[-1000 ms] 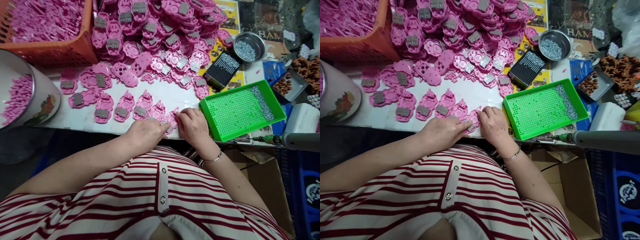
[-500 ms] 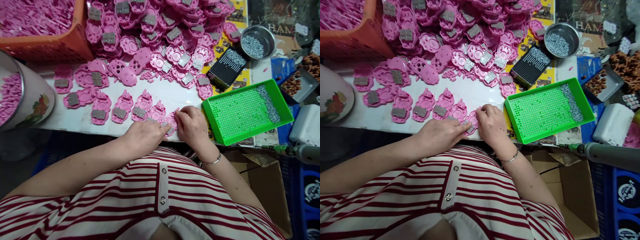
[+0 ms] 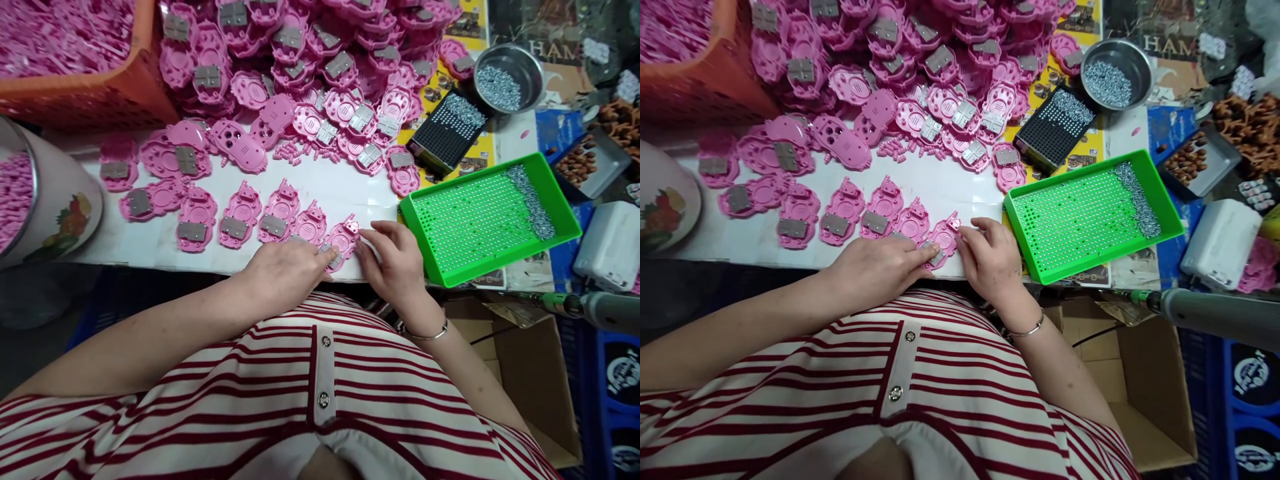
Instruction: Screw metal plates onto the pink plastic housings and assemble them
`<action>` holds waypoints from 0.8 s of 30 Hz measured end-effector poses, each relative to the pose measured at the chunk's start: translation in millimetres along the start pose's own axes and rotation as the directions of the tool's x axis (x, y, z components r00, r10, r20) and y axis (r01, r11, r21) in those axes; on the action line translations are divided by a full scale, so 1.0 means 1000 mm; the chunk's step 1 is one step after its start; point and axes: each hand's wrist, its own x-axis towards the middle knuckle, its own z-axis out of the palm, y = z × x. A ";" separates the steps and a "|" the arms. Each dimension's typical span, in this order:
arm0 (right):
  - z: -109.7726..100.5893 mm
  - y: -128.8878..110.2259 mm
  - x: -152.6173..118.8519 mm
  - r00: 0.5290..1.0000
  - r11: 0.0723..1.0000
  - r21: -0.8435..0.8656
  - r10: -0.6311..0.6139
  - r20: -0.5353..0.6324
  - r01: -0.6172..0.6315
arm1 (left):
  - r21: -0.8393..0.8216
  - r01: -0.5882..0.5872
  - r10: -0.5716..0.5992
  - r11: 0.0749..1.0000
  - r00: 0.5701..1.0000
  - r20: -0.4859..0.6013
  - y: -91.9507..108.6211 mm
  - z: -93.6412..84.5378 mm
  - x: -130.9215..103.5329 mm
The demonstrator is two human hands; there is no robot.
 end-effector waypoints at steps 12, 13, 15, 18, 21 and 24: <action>-0.003 -0.008 0.015 0.973 0.928 -0.318 -0.138 0.186 0.193 | 0.016 0.001 -0.001 1.000 1.000 -0.026 -0.001 0.001 0.000; -0.003 -0.007 0.016 0.969 0.937 -0.291 -0.138 0.204 0.195 | 0.016 0.000 0.000 1.000 1.000 -0.028 -0.001 0.002 0.000; -0.003 -0.004 0.018 0.964 0.953 -0.232 -0.139 0.228 0.193 | 0.011 -0.004 0.004 1.000 1.000 -0.029 -0.001 0.002 0.000; 0.000 -0.001 0.021 0.969 0.975 -0.154 -0.128 0.214 0.163 | 0.006 -0.006 0.006 1.000 0.999 -0.033 -0.001 0.002 0.000; 0.003 -0.002 0.024 0.978 0.982 -0.148 -0.086 0.190 0.115 | 0.011 -0.008 0.009 1.000 0.999 -0.043 -0.002 0.003 0.000; 0.002 -0.007 0.021 0.976 0.963 -0.231 -0.098 0.195 0.143 | 0.014 -0.010 0.011 1.000 0.998 -0.059 -0.002 0.003 0.000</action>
